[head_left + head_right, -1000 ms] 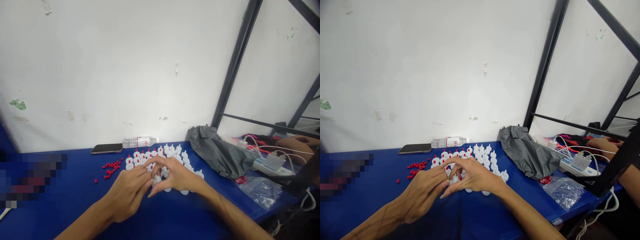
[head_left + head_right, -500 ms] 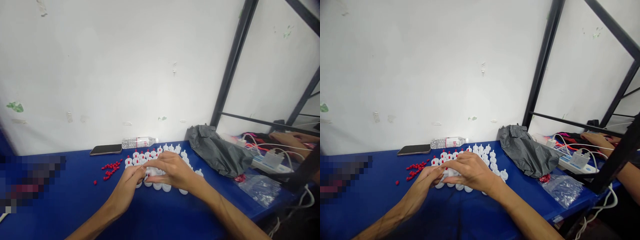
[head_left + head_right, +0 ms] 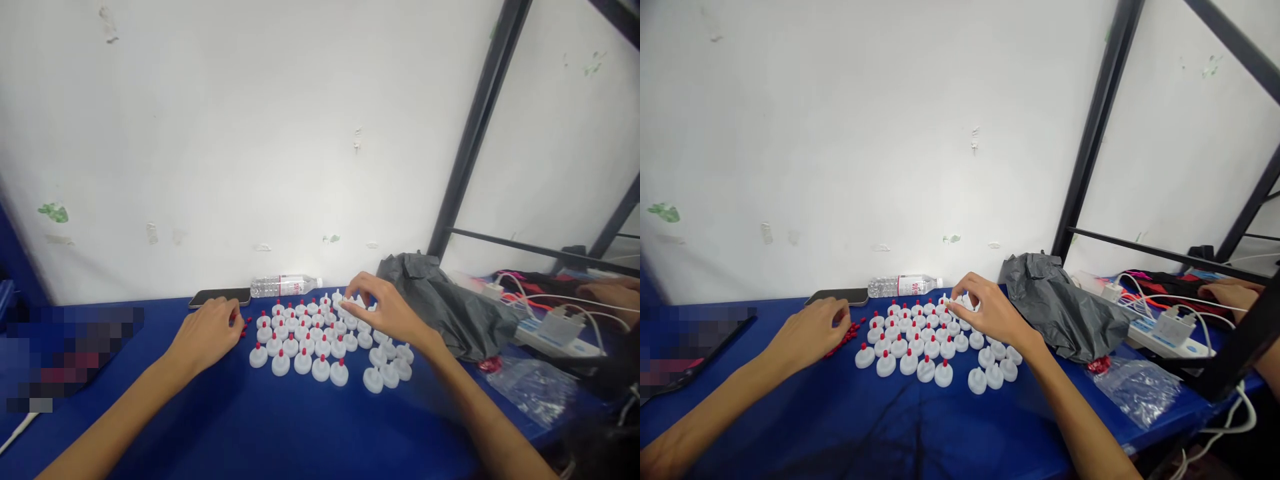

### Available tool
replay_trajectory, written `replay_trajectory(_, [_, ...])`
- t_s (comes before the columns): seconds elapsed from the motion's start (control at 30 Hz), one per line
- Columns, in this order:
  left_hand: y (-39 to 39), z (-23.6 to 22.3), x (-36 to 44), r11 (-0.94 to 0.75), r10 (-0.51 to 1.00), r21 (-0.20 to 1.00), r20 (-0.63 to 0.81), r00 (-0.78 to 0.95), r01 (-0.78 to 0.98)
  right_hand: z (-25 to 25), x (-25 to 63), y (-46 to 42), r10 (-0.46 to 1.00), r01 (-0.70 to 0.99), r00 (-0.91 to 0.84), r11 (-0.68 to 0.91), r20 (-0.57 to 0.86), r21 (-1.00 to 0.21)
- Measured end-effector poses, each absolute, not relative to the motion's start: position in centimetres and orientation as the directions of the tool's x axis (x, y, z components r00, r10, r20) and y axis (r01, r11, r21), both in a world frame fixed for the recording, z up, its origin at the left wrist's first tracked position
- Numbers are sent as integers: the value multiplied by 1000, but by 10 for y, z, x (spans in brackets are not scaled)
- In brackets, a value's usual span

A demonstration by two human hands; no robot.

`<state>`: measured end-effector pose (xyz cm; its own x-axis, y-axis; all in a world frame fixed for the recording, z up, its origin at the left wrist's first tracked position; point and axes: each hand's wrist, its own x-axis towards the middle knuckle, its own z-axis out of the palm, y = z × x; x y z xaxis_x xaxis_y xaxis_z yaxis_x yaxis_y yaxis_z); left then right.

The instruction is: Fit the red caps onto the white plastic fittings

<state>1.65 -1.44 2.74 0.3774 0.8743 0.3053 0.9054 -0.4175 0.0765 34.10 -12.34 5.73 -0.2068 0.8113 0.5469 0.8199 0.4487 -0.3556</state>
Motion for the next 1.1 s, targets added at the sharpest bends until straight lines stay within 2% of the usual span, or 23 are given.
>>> replay_trajectory(0.1, [-8,18,14,-423,885,58,239,399,904,58,345,-124,906,793,-263,399,332,-460])
replay_trajectory(0.23, [-1,15,8,-396,905,53,192,380,917,54,352,-122,924,751,-374,353,80,-558])
replay_trajectory(0.33, [-1,17,8,-387,911,49,174,373,921,52,353,-122,904,751,-423,312,-61,-582])
replay_trajectory(0.4, [-2,18,8,-383,914,44,165,372,923,53,353,-123,895,758,-434,303,-100,-578])
replay_trajectory(0.7, [0,12,4,-347,936,34,80,343,937,48,346,-120,865,713,-494,346,-86,-610])
replay_trajectory(0.83, [2,9,3,-346,937,35,54,344,937,42,338,-120,846,706,-529,396,-66,-587])
replay_trajectory(0.97, [-2,15,6,-334,938,30,106,329,942,50,335,-126,857,688,-515,431,26,-584])
replay_trajectory(1.1, [-11,27,13,-356,914,33,221,341,934,57,332,-131,888,589,-426,418,174,-692])
